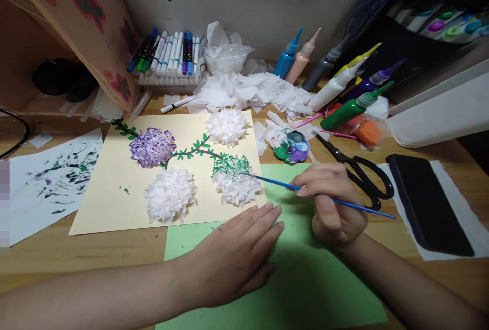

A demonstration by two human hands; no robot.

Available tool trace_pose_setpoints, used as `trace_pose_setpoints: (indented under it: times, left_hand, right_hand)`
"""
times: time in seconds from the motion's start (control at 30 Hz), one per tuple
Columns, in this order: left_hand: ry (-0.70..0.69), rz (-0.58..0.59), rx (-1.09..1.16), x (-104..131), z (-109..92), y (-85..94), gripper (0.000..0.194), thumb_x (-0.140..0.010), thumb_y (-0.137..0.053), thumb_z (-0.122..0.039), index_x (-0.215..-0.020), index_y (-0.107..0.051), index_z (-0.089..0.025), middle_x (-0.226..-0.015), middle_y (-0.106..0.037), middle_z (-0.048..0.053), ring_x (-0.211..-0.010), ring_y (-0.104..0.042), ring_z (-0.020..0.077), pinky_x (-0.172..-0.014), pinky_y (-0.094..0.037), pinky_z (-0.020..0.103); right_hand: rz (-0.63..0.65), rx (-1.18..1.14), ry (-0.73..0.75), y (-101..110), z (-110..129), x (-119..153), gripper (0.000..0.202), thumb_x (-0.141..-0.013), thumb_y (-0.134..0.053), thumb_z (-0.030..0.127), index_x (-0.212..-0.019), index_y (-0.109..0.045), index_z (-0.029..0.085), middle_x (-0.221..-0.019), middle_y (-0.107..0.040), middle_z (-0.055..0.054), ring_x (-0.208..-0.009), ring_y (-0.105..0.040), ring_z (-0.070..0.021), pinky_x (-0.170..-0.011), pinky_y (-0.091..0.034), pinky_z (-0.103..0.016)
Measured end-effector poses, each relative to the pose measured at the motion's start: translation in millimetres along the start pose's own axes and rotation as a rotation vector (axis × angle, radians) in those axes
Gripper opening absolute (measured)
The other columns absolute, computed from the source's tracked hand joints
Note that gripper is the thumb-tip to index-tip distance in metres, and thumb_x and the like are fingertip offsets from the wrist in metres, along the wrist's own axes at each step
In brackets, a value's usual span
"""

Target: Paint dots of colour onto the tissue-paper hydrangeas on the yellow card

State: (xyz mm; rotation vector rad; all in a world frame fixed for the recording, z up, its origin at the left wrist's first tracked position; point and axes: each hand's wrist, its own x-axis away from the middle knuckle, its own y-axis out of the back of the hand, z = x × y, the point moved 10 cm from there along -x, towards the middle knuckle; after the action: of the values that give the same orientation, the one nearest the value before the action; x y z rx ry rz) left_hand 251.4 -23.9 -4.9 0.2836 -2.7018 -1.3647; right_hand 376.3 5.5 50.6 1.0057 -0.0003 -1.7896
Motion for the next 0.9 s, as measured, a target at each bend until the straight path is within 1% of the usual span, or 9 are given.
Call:
trace_pose_setpoints:
  times: [0.1,0.23,0.4,0.5,0.53,0.6,0.67,0.83,0.9]
  left_hand:
    - [0.003,-0.005,0.009,0.2,-0.1,0.6,0.051,-0.09,-0.044,-0.026,-0.137,-0.034,-0.007,-0.149,-0.029,0.017,-0.136,-0.029,0.0298,-0.112,-0.032,0.044]
    - [-0.008,-0.036,0.021,1.1,-1.0,3.2,0.051,-0.091,-0.044,-0.027,-0.136,-0.035,-0.007,-0.147,-0.032,0.018,-0.136,-0.029,0.0294,-0.112,-0.032,0.045]
    - [-0.003,-0.003,-0.001,0.2,-0.3,0.7,0.051,-0.091,-0.044,-0.026,-0.136,-0.035,-0.006,-0.148,-0.03,0.018,-0.136,-0.03,0.0302,-0.112,-0.032,0.044]
    - [0.001,0.004,-0.011,-0.3,0.0,0.6,0.05,-0.091,-0.042,-0.027,-0.136,-0.035,-0.006,-0.148,-0.03,0.017,-0.136,-0.03,0.0298,-0.112,-0.032,0.044]
    - [0.003,0.006,-0.012,-0.4,0.1,0.7,0.05,-0.091,-0.042,-0.027,-0.136,-0.035,-0.006,-0.148,-0.03,0.017,-0.136,-0.03,0.0298,-0.112,-0.032,0.044]
    - [0.006,0.011,-0.014,-0.2,0.0,0.5,0.05,-0.091,-0.042,-0.028,-0.136,-0.035,-0.006,-0.149,-0.029,0.016,-0.136,-0.03,0.0298,-0.111,-0.032,0.044]
    - [0.004,0.013,-0.014,0.1,-0.5,0.5,0.051,-0.091,-0.043,-0.027,-0.137,-0.034,-0.006,-0.149,-0.028,0.017,-0.136,-0.029,0.0295,-0.112,-0.032,0.044]
    - [0.003,0.02,-0.025,0.7,-1.0,-0.1,0.051,-0.091,-0.042,-0.026,-0.138,-0.033,-0.007,-0.149,-0.028,0.016,-0.137,-0.027,0.0285,-0.112,-0.031,0.044]
    - [-0.001,0.02,-0.031,0.8,-1.2,-0.3,0.052,-0.091,-0.043,-0.027,-0.138,-0.033,-0.007,-0.149,-0.028,0.017,-0.137,-0.027,0.0287,-0.112,-0.032,0.045]
  right_hand:
    - [-0.032,-0.018,0.064,2.5,6.2,-1.6,0.019,-0.087,-0.042,0.031,-0.081,-0.06,0.028,-0.067,-0.064,-0.003,-0.068,-0.058,-0.0217,-0.066,-0.046,-0.042]
    - [0.017,-0.025,0.121,-4.0,10.7,-2.2,0.019,-0.086,-0.042,0.03,-0.082,-0.06,0.029,-0.068,-0.065,-0.003,-0.067,-0.058,-0.021,-0.064,-0.046,-0.04]
    - [-0.045,-0.025,0.061,1.8,4.6,-3.1,0.019,-0.087,-0.042,0.028,-0.083,-0.06,0.028,-0.07,-0.065,-0.003,-0.07,-0.059,-0.0215,-0.067,-0.046,-0.041]
    - [0.022,-0.033,0.11,-6.7,9.5,-2.2,0.02,-0.086,-0.042,0.026,-0.083,-0.061,0.027,-0.07,-0.066,-0.003,-0.069,-0.059,-0.0207,-0.065,-0.046,-0.039]
    - [0.021,-0.03,0.123,-7.6,10.3,-2.2,0.019,-0.086,-0.042,0.025,-0.083,-0.061,0.027,-0.07,-0.066,-0.003,-0.069,-0.059,-0.0206,-0.065,-0.046,-0.039]
    - [-0.063,-0.028,0.124,-1.0,8.2,-3.6,0.019,-0.085,-0.043,0.024,-0.081,-0.061,0.026,-0.068,-0.066,-0.003,-0.067,-0.058,-0.0205,-0.064,-0.045,-0.039]
    - [-0.21,-0.042,0.109,13.5,1.7,-5.7,0.019,-0.084,-0.043,0.024,-0.077,-0.061,0.026,-0.063,-0.063,-0.003,-0.063,-0.056,-0.0207,-0.062,-0.043,-0.039]
    - [-0.525,-0.053,0.054,48.8,-24.2,-9.0,0.018,-0.082,-0.046,0.024,-0.068,-0.057,0.023,-0.053,-0.049,0.001,-0.051,-0.049,-0.0181,-0.055,-0.037,-0.036]
    - [-0.602,-0.043,0.018,56.8,-33.1,-7.6,0.019,-0.083,-0.046,0.025,-0.065,-0.055,0.023,-0.053,-0.045,0.001,-0.052,-0.048,-0.018,-0.052,-0.035,-0.034]
